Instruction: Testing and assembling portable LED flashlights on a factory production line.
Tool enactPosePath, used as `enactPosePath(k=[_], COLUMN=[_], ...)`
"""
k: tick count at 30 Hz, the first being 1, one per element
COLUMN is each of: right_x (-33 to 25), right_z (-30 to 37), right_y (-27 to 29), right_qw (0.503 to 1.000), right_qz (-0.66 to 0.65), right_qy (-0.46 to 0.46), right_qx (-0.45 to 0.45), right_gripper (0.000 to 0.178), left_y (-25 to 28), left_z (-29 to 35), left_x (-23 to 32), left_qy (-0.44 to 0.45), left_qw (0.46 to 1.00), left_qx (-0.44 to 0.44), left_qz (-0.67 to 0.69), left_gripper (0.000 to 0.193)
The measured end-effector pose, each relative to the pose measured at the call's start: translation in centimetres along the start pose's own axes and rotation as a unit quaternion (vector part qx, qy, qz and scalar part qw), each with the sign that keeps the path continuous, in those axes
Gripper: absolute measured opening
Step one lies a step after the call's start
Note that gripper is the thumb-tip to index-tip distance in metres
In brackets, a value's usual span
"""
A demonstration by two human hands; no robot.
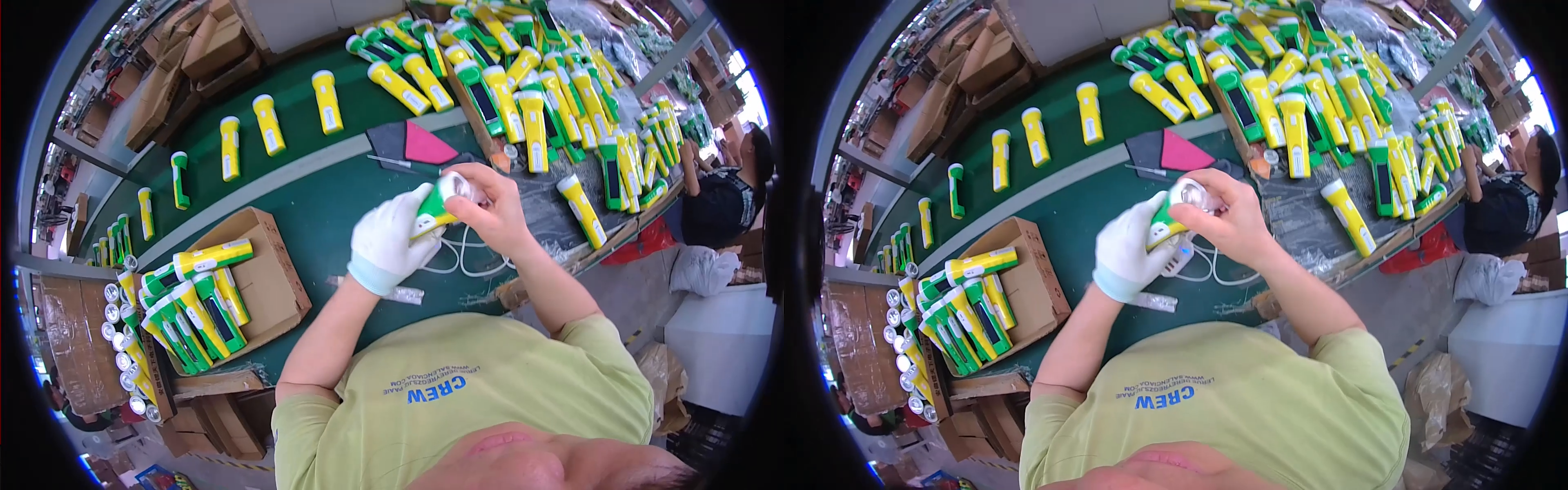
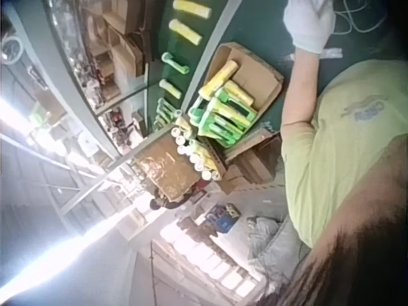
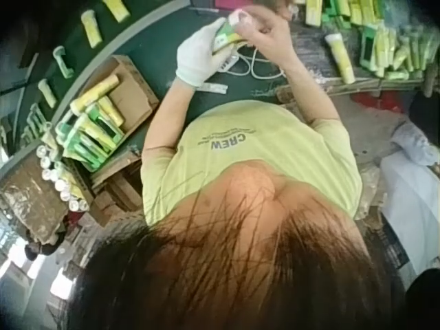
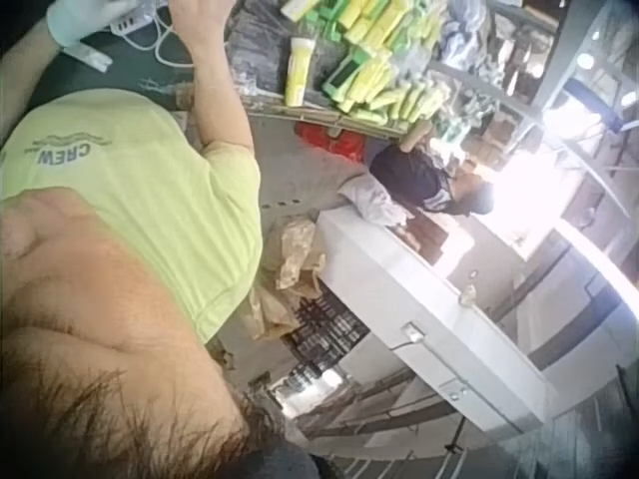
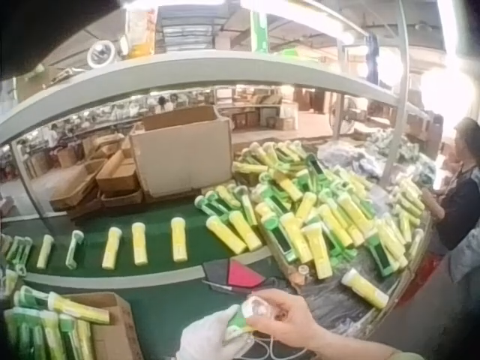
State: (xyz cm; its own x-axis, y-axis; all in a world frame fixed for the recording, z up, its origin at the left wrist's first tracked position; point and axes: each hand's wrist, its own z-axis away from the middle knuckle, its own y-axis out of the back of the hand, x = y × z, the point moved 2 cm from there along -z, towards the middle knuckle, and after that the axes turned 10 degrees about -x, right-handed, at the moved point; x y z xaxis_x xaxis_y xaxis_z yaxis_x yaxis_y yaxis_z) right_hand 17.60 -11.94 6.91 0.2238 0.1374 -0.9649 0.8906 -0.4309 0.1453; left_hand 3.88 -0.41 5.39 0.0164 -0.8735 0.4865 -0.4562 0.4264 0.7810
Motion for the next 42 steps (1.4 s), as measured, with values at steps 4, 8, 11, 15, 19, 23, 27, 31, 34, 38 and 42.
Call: enactPosePath(k=[4,8,11,15,19,23,27,31,34,38,42], right_x=[0.6,1.1,1.1,0.8,0.4,0.6,1.8,2.9,3.2,3.1,4.5], right_z=[0.4,1.2,1.8,1.4,-0.2,-0.8,2.3,5.1,5.6,5.3,2.2], right_y=[2.2,1.9,0.3,-3.3,-4.0,-3.4,-3.9,-5.1,-5.2,-5.6,-2.9], right_qw=[0.998,0.986,0.997,0.941,0.853,0.921,0.931,0.900,0.938,0.939,0.944], right_qz=[-0.060,-0.132,-0.044,0.281,0.439,0.294,0.183,0.275,0.071,-0.182,-0.266], right_qy=[-0.008,-0.093,-0.056,0.170,0.273,0.205,0.167,0.147,0.079,-0.059,-0.174], right_qx=[0.027,0.033,0.003,-0.079,-0.072,-0.153,-0.267,-0.304,-0.329,-0.287,-0.085], right_gripper=[0.036,0.024,0.016,0.011,0.025,0.013,0.013,0.018,0.016,0.016,0.022], left_y=[-2.9,-2.6,-2.6,-3.5,-3.4,-2.0,-0.9,-0.7,-1.1,-3.1,-3.5], left_z=[0.2,1.6,2.3,2.1,0.9,0.4,0.1,-1.0,-0.8,-0.2,0.6], left_x=[-4.9,-4.8,-3.9,-4.0,-3.7,-2.9,-1.6,-2.3,-2.7,-2.7,-2.4], left_qy=[0.316,0.305,0.340,0.309,0.276,0.202,0.153,0.162,0.184,0.204,0.203], left_qw=[0.637,0.623,0.605,0.643,0.738,0.822,0.736,0.728,0.684,0.716,0.634], left_qx=[0.068,0.059,0.070,0.085,0.083,0.094,0.088,0.108,0.111,0.087,0.023], left_qz=[0.700,0.717,0.717,0.695,0.610,0.524,0.654,0.657,0.697,0.662,0.746], left_gripper=[0.043,0.043,0.041,0.038,0.038,0.035,0.030,0.028,0.034,0.044,0.058])
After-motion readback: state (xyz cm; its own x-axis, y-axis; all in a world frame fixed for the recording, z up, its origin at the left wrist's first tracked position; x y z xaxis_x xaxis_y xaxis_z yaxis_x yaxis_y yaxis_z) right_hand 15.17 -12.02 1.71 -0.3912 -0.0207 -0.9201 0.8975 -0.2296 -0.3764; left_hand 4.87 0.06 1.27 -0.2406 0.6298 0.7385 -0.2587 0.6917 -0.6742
